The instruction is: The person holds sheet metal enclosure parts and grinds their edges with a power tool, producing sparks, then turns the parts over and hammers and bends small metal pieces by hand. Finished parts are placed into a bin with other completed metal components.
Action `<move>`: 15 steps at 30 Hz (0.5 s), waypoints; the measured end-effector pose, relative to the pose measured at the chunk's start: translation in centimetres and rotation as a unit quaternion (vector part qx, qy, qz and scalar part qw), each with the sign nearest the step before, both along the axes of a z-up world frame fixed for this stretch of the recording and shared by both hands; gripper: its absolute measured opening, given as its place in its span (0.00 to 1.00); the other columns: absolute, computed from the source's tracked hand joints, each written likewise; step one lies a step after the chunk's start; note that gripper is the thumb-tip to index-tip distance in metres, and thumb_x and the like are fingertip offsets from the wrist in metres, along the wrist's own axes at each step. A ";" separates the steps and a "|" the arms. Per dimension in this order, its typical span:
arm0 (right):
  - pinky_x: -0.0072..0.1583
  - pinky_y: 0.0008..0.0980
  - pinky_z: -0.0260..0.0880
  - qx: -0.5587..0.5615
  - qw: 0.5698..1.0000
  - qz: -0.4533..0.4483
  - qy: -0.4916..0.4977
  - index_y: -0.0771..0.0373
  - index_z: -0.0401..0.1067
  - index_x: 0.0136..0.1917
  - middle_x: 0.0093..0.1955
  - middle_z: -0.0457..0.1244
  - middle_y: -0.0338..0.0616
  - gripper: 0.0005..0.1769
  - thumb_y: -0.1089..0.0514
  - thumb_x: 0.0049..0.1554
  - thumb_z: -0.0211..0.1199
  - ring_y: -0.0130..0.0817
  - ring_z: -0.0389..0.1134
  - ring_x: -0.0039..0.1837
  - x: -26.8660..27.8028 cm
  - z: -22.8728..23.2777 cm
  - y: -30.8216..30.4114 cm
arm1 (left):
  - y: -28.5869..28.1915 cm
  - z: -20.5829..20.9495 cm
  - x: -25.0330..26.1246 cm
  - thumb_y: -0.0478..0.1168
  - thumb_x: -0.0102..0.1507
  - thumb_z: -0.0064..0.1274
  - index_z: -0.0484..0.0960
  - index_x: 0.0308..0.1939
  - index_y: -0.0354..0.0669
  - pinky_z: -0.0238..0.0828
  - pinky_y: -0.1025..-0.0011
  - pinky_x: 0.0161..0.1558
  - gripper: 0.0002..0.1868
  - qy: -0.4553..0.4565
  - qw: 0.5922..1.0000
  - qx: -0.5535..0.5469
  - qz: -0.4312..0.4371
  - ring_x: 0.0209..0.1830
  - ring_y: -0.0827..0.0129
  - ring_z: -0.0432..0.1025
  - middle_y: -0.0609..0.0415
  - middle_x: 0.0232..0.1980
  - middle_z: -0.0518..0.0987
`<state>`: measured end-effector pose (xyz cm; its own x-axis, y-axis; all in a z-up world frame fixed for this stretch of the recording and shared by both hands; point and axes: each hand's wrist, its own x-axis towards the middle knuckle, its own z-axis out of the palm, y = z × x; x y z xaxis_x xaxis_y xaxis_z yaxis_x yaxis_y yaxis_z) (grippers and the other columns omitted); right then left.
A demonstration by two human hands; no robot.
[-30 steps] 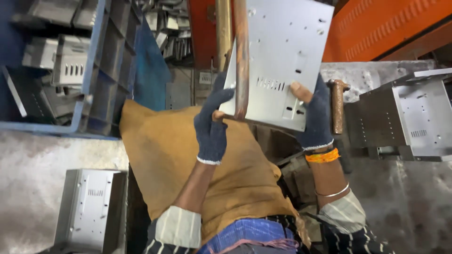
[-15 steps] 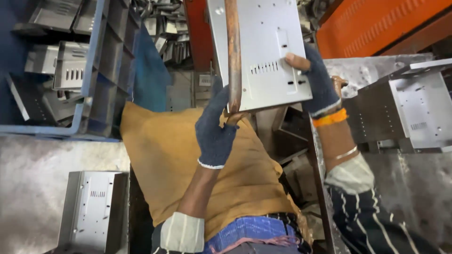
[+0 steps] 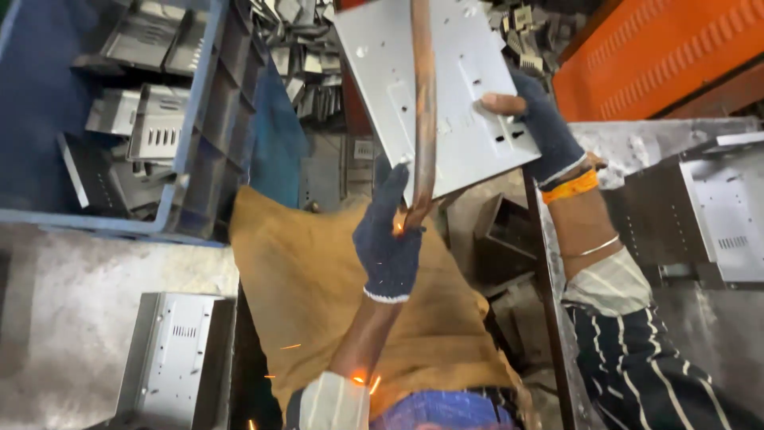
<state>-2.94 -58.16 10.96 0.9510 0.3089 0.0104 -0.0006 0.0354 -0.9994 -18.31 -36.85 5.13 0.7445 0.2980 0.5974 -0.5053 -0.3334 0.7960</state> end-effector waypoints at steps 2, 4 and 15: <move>0.52 0.30 0.73 -0.004 1.000 -0.016 0.007 0.72 0.67 0.70 0.55 0.67 0.46 0.37 0.48 0.53 0.65 0.32 0.70 0.54 -2.7 0.2 1.2 | 0.9 -0.6 -0.9 0.33 0.64 0.62 0.73 0.69 0.39 0.77 0.68 0.57 0.29 0.051 0.998 -0.021 -0.010 0.64 0.65 0.77 0.49 0.64 0.81; 0.51 0.31 0.74 -0.008 0.999 -0.029 -0.011 0.71 0.66 0.70 0.54 0.67 0.46 0.38 0.48 0.52 0.65 0.32 0.71 0.53 -2.8 1.0 1.9 | 1.7 -0.4 0.3 0.36 0.63 0.64 0.71 0.70 0.38 0.78 0.70 0.52 0.32 0.077 0.996 -0.044 -0.018 0.59 0.70 0.79 0.51 0.60 0.82; 0.57 0.28 0.73 0.090 0.992 -0.087 0.002 0.71 0.65 0.71 0.58 0.67 0.45 0.34 0.54 0.54 0.63 0.29 0.70 0.55 -5.4 -0.3 5.4 | 8.3 -1.7 1.2 0.30 0.58 0.56 0.73 0.69 0.40 0.78 0.76 0.35 0.33 0.206 0.963 -0.076 -0.158 0.41 0.76 0.80 0.54 0.43 0.86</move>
